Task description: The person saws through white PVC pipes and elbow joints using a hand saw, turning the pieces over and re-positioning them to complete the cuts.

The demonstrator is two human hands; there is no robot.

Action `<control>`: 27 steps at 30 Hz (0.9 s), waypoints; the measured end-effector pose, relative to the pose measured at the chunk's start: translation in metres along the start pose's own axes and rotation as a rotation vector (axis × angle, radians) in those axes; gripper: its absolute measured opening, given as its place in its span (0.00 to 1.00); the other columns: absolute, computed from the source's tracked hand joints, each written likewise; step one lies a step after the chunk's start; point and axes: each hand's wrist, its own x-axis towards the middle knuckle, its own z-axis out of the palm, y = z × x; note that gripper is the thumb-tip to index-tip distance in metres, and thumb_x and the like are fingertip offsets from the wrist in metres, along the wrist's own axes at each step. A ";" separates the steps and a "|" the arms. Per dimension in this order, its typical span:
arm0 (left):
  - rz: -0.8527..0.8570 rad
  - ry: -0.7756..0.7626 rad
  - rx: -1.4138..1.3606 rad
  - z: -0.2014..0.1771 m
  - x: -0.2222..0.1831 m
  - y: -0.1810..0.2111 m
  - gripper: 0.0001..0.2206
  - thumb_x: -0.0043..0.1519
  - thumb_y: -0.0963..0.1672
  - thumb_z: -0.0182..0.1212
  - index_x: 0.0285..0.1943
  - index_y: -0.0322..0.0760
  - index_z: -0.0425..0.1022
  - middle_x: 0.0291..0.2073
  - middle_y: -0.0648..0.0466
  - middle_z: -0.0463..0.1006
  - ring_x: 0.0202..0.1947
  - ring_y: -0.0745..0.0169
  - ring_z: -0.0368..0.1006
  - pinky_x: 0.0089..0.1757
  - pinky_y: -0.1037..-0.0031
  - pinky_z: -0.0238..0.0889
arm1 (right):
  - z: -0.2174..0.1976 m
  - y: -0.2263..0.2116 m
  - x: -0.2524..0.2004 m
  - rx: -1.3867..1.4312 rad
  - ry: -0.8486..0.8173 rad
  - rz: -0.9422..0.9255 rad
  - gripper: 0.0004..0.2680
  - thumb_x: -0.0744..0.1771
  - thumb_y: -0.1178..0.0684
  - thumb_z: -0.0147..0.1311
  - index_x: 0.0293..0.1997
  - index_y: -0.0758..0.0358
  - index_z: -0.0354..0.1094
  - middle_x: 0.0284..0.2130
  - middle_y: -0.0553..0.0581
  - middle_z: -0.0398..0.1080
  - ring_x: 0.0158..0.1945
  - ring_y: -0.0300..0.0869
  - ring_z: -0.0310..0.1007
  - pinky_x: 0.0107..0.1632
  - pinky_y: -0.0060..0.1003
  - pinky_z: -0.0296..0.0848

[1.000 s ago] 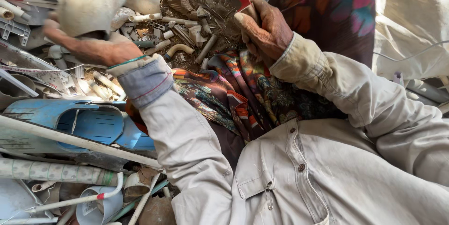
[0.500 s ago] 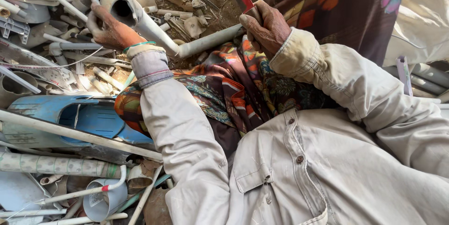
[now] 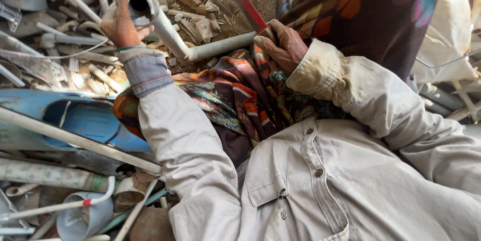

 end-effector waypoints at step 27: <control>0.085 0.096 -0.122 0.062 -0.030 -0.029 0.33 0.53 0.56 0.68 0.55 0.24 0.73 0.49 0.34 0.74 0.45 0.40 0.81 0.31 0.60 0.82 | 0.042 0.000 0.040 0.286 -0.072 0.206 0.13 0.71 0.42 0.45 0.48 0.63 0.63 0.20 0.49 0.66 0.18 0.34 0.64 0.20 0.31 0.64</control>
